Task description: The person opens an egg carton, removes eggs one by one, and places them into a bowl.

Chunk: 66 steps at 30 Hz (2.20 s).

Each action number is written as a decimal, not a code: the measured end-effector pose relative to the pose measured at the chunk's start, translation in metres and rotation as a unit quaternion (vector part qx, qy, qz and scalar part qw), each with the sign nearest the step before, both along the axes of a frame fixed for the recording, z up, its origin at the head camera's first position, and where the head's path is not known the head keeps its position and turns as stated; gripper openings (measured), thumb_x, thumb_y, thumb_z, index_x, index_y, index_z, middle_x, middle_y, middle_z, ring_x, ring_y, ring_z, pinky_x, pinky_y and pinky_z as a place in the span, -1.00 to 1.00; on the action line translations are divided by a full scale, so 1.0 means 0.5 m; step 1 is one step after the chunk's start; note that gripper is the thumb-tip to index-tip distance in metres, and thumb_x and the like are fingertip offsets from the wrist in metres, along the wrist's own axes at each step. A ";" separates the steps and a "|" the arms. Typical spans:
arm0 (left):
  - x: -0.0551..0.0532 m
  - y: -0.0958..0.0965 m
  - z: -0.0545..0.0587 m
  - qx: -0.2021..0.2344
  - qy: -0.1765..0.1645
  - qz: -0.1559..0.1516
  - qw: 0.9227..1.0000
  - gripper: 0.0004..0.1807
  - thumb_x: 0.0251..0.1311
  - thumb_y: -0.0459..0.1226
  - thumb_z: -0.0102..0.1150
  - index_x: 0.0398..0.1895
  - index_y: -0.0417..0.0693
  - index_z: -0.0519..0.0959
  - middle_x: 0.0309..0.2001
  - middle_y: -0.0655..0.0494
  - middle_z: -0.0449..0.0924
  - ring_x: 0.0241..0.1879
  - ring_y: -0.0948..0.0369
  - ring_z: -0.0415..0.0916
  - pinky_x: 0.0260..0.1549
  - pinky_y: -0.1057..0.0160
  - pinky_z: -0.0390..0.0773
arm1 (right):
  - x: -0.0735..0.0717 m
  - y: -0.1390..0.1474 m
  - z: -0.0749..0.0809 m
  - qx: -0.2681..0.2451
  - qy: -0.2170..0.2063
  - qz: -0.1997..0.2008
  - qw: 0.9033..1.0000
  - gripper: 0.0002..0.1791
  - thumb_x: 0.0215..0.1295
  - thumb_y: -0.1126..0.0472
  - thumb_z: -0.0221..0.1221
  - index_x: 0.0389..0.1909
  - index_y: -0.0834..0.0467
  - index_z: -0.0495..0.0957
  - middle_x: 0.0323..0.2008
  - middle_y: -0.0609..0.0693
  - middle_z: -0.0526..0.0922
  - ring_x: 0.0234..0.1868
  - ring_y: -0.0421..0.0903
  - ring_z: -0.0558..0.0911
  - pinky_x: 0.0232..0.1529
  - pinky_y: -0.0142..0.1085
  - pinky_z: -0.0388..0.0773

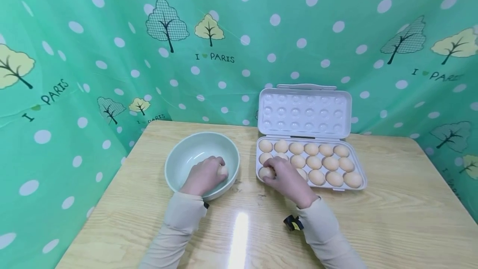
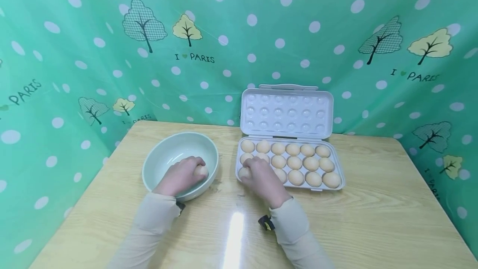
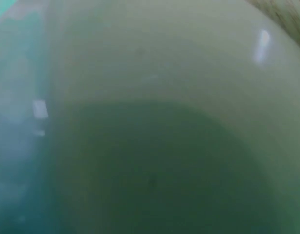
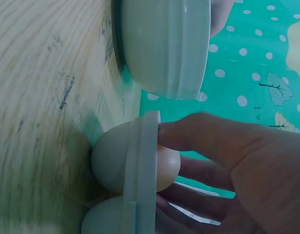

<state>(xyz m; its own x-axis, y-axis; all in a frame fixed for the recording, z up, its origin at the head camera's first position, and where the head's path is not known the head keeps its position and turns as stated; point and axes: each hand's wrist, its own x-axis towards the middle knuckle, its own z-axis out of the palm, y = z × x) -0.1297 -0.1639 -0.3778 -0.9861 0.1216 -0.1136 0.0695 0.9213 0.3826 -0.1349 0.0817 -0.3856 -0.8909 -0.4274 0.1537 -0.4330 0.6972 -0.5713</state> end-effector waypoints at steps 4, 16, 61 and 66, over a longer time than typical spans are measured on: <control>-0.001 -0.001 0.001 0.001 0.001 -0.001 1.000 -0.65 0.15 -0.24 0.15 0.00 -0.12 0.65 -0.05 -0.05 0.66 -0.07 -0.02 0.62 -0.02 -0.05 0.59 | -0.002 -0.002 -0.001 -0.012 0.010 -0.001 1.000 -0.82 0.06 0.35 0.36 -0.28 0.26 0.63 -0.48 -0.03 0.52 -0.37 -0.12 0.46 -0.34 -0.29 0.45; 0.006 0.001 0.004 -0.018 -0.006 -0.003 1.000 -0.62 0.22 -0.18 0.24 0.07 -0.14 0.60 -0.04 -0.09 0.64 -0.03 -0.07 0.62 -0.01 -0.10 0.59 | 0.002 -0.005 -0.006 -0.025 0.018 -0.021 0.999 -0.68 -0.01 0.35 0.35 -0.16 0.30 0.64 -0.24 0.13 0.70 -0.26 -0.09 0.59 -0.20 -0.21 0.60; 0.054 0.066 0.082 0.051 0.226 -0.059 0.971 -0.48 0.16 -0.21 0.40 0.18 -0.10 0.50 0.07 -0.02 0.58 0.08 0.02 0.56 0.04 0.03 0.59 | 0.026 0.005 0.065 -0.133 0.077 -0.001 0.988 -0.69 0.07 0.35 0.33 -0.12 0.17 0.57 -0.20 -0.05 0.61 -0.16 -0.18 0.55 -0.09 -0.24 0.67; 0.056 0.084 0.072 0.077 0.239 -0.099 0.963 -0.38 0.10 -0.23 0.45 0.23 -0.15 0.45 0.03 -0.03 0.57 0.02 0.06 0.56 -0.02 0.09 0.63 | 0.034 0.000 0.075 -0.144 0.076 0.006 0.987 -0.70 0.07 0.36 0.31 -0.13 0.16 0.57 -0.22 -0.08 0.59 -0.18 -0.20 0.53 -0.09 -0.30 0.67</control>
<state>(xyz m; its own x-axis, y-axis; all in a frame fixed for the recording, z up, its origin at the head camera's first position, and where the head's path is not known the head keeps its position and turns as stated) -0.1019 -0.1218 -0.3419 -0.8773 0.2911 0.3816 0.4394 0.8071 0.3944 -0.1177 0.0817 -0.3481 -0.8433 -0.3569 0.4019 -0.5364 0.5101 -0.6724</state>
